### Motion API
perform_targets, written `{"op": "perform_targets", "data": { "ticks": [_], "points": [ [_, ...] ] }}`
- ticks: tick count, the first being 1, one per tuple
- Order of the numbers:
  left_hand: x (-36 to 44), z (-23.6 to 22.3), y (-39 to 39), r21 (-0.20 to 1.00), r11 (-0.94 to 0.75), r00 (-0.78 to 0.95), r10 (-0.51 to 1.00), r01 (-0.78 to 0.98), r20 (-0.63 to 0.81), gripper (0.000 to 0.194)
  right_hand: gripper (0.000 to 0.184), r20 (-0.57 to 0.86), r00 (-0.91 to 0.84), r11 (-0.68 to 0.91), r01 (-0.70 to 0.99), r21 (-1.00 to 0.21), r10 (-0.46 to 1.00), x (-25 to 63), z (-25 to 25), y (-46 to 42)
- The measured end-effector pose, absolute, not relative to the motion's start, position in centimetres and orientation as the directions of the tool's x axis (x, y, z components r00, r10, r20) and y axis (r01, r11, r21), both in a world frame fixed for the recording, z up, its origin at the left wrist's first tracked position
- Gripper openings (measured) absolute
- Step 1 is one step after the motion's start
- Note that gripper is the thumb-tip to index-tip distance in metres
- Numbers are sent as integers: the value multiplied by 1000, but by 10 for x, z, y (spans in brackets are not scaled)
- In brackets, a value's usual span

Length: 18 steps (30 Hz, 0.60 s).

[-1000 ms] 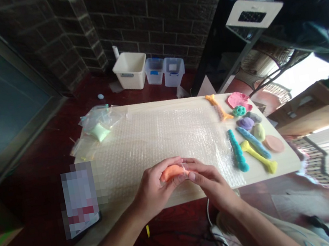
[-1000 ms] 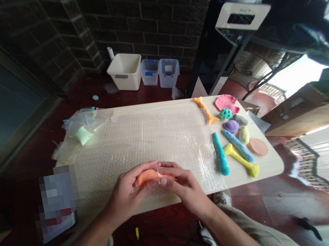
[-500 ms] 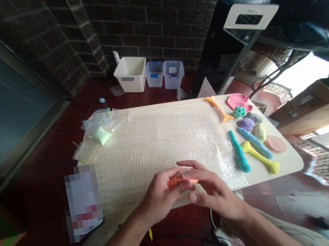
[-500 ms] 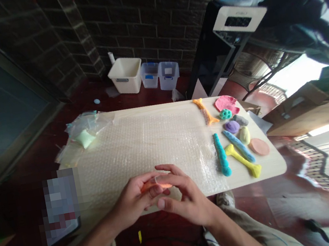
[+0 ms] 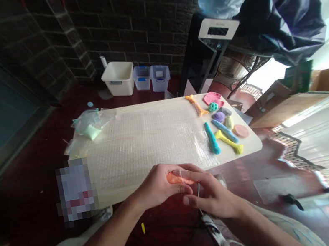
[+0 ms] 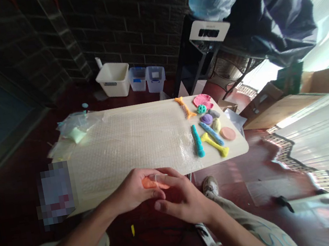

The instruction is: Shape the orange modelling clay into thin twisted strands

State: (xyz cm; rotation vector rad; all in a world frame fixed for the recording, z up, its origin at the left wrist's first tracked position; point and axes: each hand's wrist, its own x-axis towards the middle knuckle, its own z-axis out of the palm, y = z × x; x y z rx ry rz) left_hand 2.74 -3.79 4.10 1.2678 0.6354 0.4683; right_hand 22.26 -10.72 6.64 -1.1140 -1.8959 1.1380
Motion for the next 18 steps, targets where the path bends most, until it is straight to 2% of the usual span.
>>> {"op": "perform_targets", "data": {
  "ticks": [3,6,8,11,13,15,18],
  "points": [
    [38,37,-39,981,191,727,667,47,-165,35,61,129,-432,369,536,-759,893,228,69,-108],
    [41,32,-41,984,78,723,669,162,-172,17,58,156,-507,495,649,-578,848,237,67,-109],
    [40,30,-44,974,59,747,632,219,-207,10,59,144,-553,519,617,-592,821,241,63,-112],
    [36,28,-49,958,44,760,598,284,-253,8,65,97,-570,467,552,-691,816,241,53,-119],
    [35,27,-51,944,-9,740,622,331,-254,6,64,69,-541,426,570,-702,838,236,48,-124],
    [35,28,-50,915,-115,698,685,386,-209,7,62,56,-484,383,613,-691,873,230,44,-127],
    [39,32,-47,840,-324,673,737,434,-63,11,55,64,-416,331,612,-718,907,225,45,-128]
  ]
}}
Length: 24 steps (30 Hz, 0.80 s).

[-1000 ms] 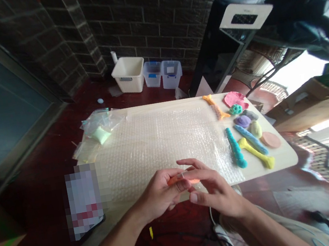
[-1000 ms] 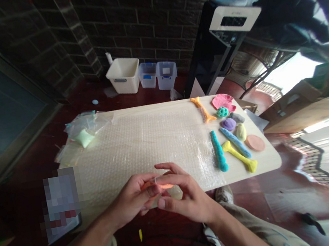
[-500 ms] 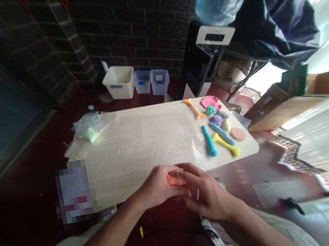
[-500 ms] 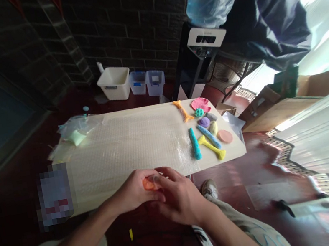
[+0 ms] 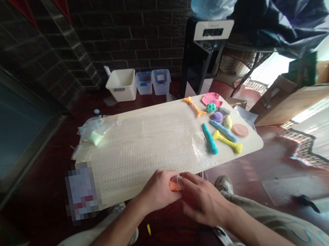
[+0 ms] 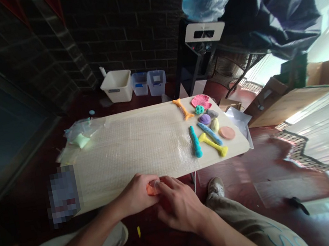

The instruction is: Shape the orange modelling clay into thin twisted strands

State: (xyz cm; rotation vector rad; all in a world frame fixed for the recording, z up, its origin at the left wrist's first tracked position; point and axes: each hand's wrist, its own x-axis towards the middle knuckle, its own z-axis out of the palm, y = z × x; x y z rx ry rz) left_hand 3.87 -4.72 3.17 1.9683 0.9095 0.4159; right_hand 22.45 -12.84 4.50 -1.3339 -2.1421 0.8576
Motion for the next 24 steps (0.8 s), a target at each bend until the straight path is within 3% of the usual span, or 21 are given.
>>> {"op": "perform_targets", "data": {
  "ticks": [3,7,15,20,24],
  "points": [
    [43,39,-45,807,-442,720,693,392,30,7,41,88,-392,315,567,-761,916,226,55,-127],
    [45,50,-47,824,-451,783,621,344,13,11,27,80,-470,364,553,-750,879,234,73,-123],
    [36,68,-46,863,-471,827,548,182,125,8,47,151,-485,391,442,-807,861,223,90,-134],
    [33,75,-40,899,-407,762,631,163,148,10,41,159,-327,308,479,-822,932,207,99,-135],
    [34,80,-36,922,-379,669,705,77,234,23,31,188,-71,200,453,-869,980,204,104,-128]
  ]
}}
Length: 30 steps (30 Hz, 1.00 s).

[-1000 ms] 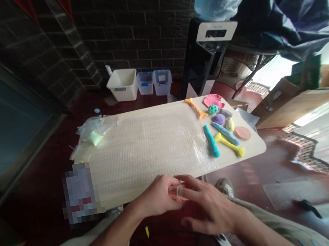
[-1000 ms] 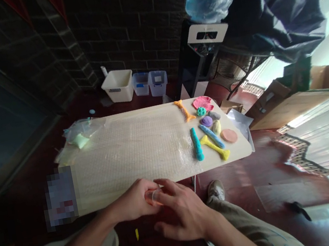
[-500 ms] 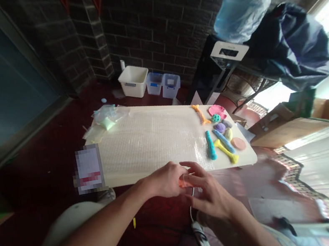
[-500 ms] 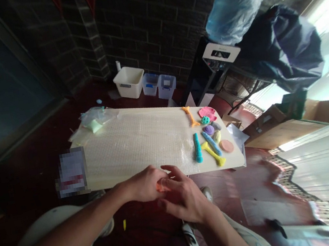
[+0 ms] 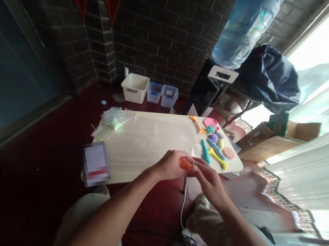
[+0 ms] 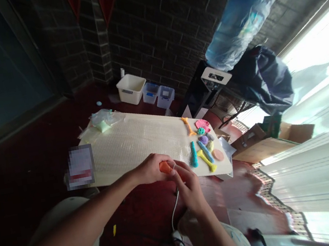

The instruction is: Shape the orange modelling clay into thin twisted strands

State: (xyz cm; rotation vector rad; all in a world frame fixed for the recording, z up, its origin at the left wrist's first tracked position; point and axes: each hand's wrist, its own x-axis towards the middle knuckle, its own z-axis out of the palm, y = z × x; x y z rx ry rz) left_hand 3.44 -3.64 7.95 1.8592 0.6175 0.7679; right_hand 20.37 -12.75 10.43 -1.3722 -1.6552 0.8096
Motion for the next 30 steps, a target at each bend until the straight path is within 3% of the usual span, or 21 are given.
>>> {"op": "perform_targets", "data": {
  "ticks": [4,6,8,13,17,23,30],
  "points": [
    [39,79,-32,955,-283,582,763,-94,283,37,21,132,183,87,237,-968,974,204,101,-107],
    [40,77,-28,960,-51,548,812,-275,200,35,18,104,217,88,81,-993,971,202,94,-92],
    [40,73,-21,892,175,536,840,-417,87,36,16,79,243,93,-48,-994,967,199,85,-75],
    [36,58,-3,801,361,525,848,-478,-69,32,15,86,223,101,-56,-993,971,191,60,-42],
    [37,47,8,784,390,476,868,-483,-139,22,11,54,98,57,-27,-998,994,192,51,-25],
    [39,40,20,919,152,363,932,-364,-11,32,15,-163,109,-138,-209,-968,981,197,43,-2],
    [43,31,28,948,116,260,965,-296,-37,37,16,-251,61,-203,-424,-883,966,194,36,7]
  ]
}}
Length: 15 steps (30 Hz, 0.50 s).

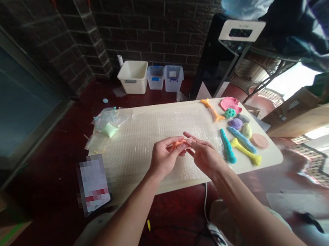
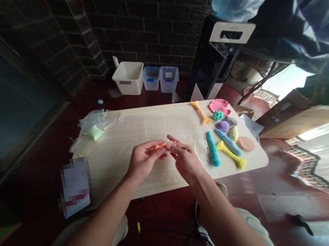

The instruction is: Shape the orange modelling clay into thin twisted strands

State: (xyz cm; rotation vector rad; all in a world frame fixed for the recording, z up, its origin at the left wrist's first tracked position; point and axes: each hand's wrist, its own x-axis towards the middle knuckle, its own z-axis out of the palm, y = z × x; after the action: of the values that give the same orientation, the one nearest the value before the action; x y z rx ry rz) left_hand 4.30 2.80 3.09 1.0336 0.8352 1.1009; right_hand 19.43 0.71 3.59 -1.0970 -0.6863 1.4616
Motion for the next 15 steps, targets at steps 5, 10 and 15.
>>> {"op": "perform_targets", "data": {
  "ticks": [5,10,15],
  "points": [
    [44,34,33,925,168,282,957,-341,-70,46,13,-271,99,-204,-434,-878,957,200,36,9],
    [44,33,32,935,179,304,949,-307,-82,41,16,-209,202,-150,-275,-950,957,204,28,7],
    [45,28,30,967,116,211,975,-227,-67,36,16,-56,199,-28,-139,-990,978,202,23,5]
  ]
}}
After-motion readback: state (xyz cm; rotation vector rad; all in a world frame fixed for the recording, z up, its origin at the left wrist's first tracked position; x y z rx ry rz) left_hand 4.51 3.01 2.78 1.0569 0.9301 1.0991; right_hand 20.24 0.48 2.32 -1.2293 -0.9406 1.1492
